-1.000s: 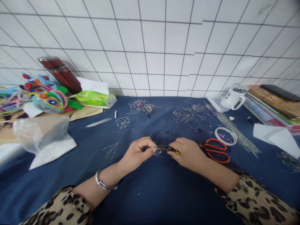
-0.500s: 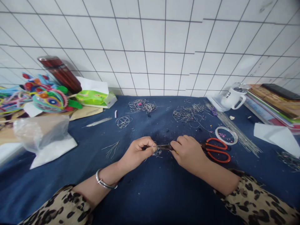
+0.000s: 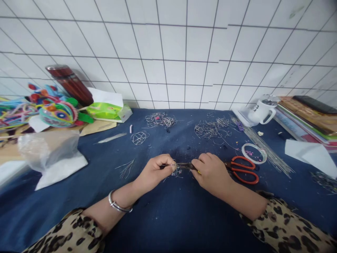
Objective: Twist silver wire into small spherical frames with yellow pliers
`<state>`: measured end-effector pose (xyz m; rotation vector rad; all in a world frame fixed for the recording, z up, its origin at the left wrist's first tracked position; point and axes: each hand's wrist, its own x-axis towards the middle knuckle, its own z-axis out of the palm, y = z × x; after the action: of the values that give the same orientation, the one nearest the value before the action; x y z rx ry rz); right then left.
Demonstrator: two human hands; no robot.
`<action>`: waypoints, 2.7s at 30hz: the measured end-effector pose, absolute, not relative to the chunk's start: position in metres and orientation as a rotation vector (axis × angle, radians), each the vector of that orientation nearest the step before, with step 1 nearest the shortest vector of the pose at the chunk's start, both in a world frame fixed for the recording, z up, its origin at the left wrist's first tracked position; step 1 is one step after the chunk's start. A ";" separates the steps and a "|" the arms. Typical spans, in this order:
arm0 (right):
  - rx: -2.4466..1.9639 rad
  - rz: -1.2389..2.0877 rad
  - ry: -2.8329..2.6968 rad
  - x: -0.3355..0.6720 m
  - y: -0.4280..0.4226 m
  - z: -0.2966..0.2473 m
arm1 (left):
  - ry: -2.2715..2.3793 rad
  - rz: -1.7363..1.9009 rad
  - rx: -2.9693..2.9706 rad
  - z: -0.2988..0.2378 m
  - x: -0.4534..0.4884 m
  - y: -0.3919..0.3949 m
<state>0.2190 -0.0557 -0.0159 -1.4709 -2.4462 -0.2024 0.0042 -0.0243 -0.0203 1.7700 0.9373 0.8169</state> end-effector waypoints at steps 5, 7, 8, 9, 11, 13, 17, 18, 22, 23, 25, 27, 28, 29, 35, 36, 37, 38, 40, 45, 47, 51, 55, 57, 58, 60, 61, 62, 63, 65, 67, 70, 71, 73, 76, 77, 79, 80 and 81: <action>-1.460 -0.191 -2.466 0.219 -0.055 -0.018 | 0.928 0.804 1.778 -0.021 0.004 -0.023; -1.462 -0.205 -2.469 0.219 -0.056 -0.017 | 0.928 0.800 1.773 -0.021 0.003 -0.023; -1.461 -0.211 -2.472 0.219 -0.056 -0.017 | 0.929 0.797 1.774 -0.021 0.003 -0.023; -1.460 -0.217 -2.474 0.219 -0.056 -0.017 | 0.930 0.794 1.777 -0.021 0.003 -0.023; -1.456 -0.229 -2.476 0.218 -0.056 -0.017 | 0.926 0.788 1.785 -0.022 0.003 -0.023; -1.455 -0.238 -2.477 0.218 -0.057 -0.016 | 0.922 0.782 1.786 -0.022 0.003 -0.023; -1.457 -0.242 -2.476 0.218 -0.057 -0.016 | 0.924 0.774 1.782 -0.022 0.004 -0.022; -1.456 -0.238 -2.478 0.218 -0.056 -0.016 | 0.922 0.773 1.778 -0.022 0.004 -0.022; -1.450 -0.223 -2.492 0.218 -0.056 -0.015 | 0.923 0.787 1.751 -0.022 0.004 -0.022; -1.450 -0.221 -2.493 0.219 -0.056 -0.015 | 0.923 0.793 1.743 -0.022 0.004 -0.023; -1.453 -0.211 -2.491 0.219 -0.056 -0.016 | 0.920 0.797 1.726 -0.022 0.004 -0.023; -1.453 -0.175 -2.490 0.219 -0.056 -0.017 | 0.912 0.799 1.706 -0.022 0.004 -0.023; -1.453 -0.142 -2.490 0.218 -0.055 -0.018 | 0.905 0.802 1.696 -0.022 0.004 -0.023; -1.453 -0.100 -2.488 0.218 -0.055 -0.018 | 0.897 0.808 1.688 -0.022 0.004 -0.024; -1.500 0.119 -2.459 0.217 -0.053 -0.017 | 0.864 0.820 1.681 -0.022 0.004 -0.024; -1.501 0.151 -2.456 0.217 -0.053 -0.017 | 0.863 0.821 1.681 -0.022 0.004 -0.024; -1.496 0.184 -2.456 0.217 -0.053 -0.016 | 0.862 0.821 1.681 -0.022 0.004 -0.024; -1.487 0.211 -2.459 0.217 -0.052 -0.016 | 0.862 0.822 1.679 -0.022 0.004 -0.024; -1.464 0.235 -2.467 0.218 -0.052 -0.015 | 0.860 0.818 1.672 -0.021 0.004 -0.024; -1.411 0.136 -2.493 0.221 -0.051 -0.014 | 0.859 0.790 1.651 -0.021 0.003 -0.024; -1.398 0.052 -2.508 0.222 -0.051 -0.013 | 0.862 0.776 1.651 -0.021 0.003 -0.024; -1.401 -0.098 -2.534 0.222 -0.053 -0.011 | 0.873 0.766 1.659 -0.021 0.003 -0.024; -1.420 -0.184 -2.550 0.221 -0.054 -0.010 | 0.874 0.766 1.667 -0.021 0.003 -0.024; -1.425 -0.209 -2.556 0.220 -0.055 -0.009 | 0.881 0.766 1.661 -0.021 0.003 -0.024; -1.425 -0.220 -2.558 0.220 -0.055 -0.009 | 0.885 0.765 1.658 -0.022 0.003 -0.024; -1.425 -0.243 -2.561 0.220 -0.054 -0.010 | 0.891 0.765 1.649 -0.022 0.003 -0.024; -1.423 -0.254 -2.562 0.220 -0.054 -0.010 | 0.893 0.769 1.644 -0.023 0.003 -0.024; -1.421 -0.266 -2.562 0.220 -0.054 -0.010 | 0.894 0.773 1.638 -0.023 0.003 -0.024; -1.419 -0.277 -2.560 0.220 -0.054 -0.010 | 0.895 0.777 1.631 -0.023 0.003 -0.024; -1.413 -0.292 -2.555 0.219 -0.054 -0.009 | 0.897 0.782 1.620 -0.023 0.004 -0.024; -1.406 -0.298 -2.551 0.219 -0.055 -0.009 | 0.897 0.779 1.616 -0.023 0.004 -0.024; -1.404 -0.300 -2.550 0.218 -0.055 -0.009 | 0.892 0.780 1.618 -0.023 0.004 -0.024; -1.407 -0.298 -2.550 0.218 -0.055 -0.009 | 0.891 0.781 1.620 -0.023 0.004 -0.025; -1.405 -0.284 -2.547 0.218 -0.055 -0.010 | 0.893 0.786 1.627 -0.023 0.004 -0.025; -1.398 -0.239 -2.541 0.219 -0.054 -0.012 | 0.893 0.793 1.644 -0.023 0.004 -0.025; -1.399 -0.217 -2.540 0.219 -0.054 -0.012 | 0.891 0.795 1.653 -0.023 0.004 -0.025; -1.406 -0.172 -2.539 0.219 -0.054 -0.013 | 0.886 0.797 1.678 -0.022 0.004 -0.025; -1.410 -0.151 -2.540 0.219 -0.054 -0.014 | 0.884 0.797 1.695 -0.021 0.004 -0.025; -1.411 -0.130 -2.543 0.220 -0.054 -0.014 | 0.881 0.794 1.713 -0.021 0.003 -0.025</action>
<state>0.2195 -0.0537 -0.0137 -1.4113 -2.5432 -0.1300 0.0031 -0.0246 -0.0209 1.7131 0.8814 0.7941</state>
